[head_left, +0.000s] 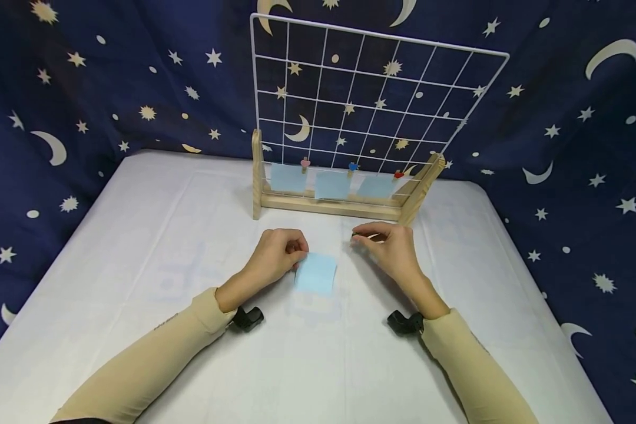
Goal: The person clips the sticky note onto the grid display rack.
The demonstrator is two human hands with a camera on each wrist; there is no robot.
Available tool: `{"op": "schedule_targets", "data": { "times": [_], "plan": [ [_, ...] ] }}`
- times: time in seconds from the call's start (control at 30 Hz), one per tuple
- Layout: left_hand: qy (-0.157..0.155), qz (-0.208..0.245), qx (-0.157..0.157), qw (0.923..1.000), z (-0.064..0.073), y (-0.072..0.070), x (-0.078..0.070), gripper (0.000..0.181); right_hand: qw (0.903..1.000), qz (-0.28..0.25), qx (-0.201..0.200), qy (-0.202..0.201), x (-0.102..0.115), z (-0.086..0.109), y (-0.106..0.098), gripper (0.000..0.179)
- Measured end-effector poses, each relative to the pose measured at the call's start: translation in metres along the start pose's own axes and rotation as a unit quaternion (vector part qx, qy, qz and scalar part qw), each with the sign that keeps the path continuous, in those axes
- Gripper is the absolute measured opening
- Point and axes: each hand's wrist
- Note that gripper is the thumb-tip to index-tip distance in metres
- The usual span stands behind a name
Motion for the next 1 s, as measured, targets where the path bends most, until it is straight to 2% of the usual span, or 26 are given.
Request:
{"op": "schedule_targets", "data": {
  "times": [0.17,0.3,0.53,0.8,1.0],
  "plan": [
    [0.026,0.016,-0.045,0.9985,-0.01,-0.01,-0.007,0.011,0.9992,-0.002,-0.038,-0.004,0.009,-0.014,-0.013,0.016],
    [0.045,0.016,-0.068,0.9965,-0.015,-0.017,-0.013,0.008,0.9984,0.001,-0.055,-0.008,0.013,-0.024,-0.023,0.015],
    [0.05,0.038,-0.099,0.9931,-0.023,-0.025,-0.02,0.004,0.9966,0.0,-0.08,-0.018,0.023,-0.045,-0.034,0.014],
    [0.081,0.047,-0.153,0.9838,-0.039,-0.043,-0.037,0.004,0.992,-0.019,-0.119,-0.036,0.038,-0.067,-0.038,0.015],
    [0.089,0.046,-0.188,0.977,-0.049,-0.059,-0.05,0.005,0.9868,-0.02,-0.154,-0.047,0.05,-0.079,-0.04,0.016]
  ]
}}
Point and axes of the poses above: each hand's wrist, its own z-axis away from the middle knuckle, its own y-axis out of the palm, x = y × z, and after that the axes turned 6 degrees about -y, right-handed
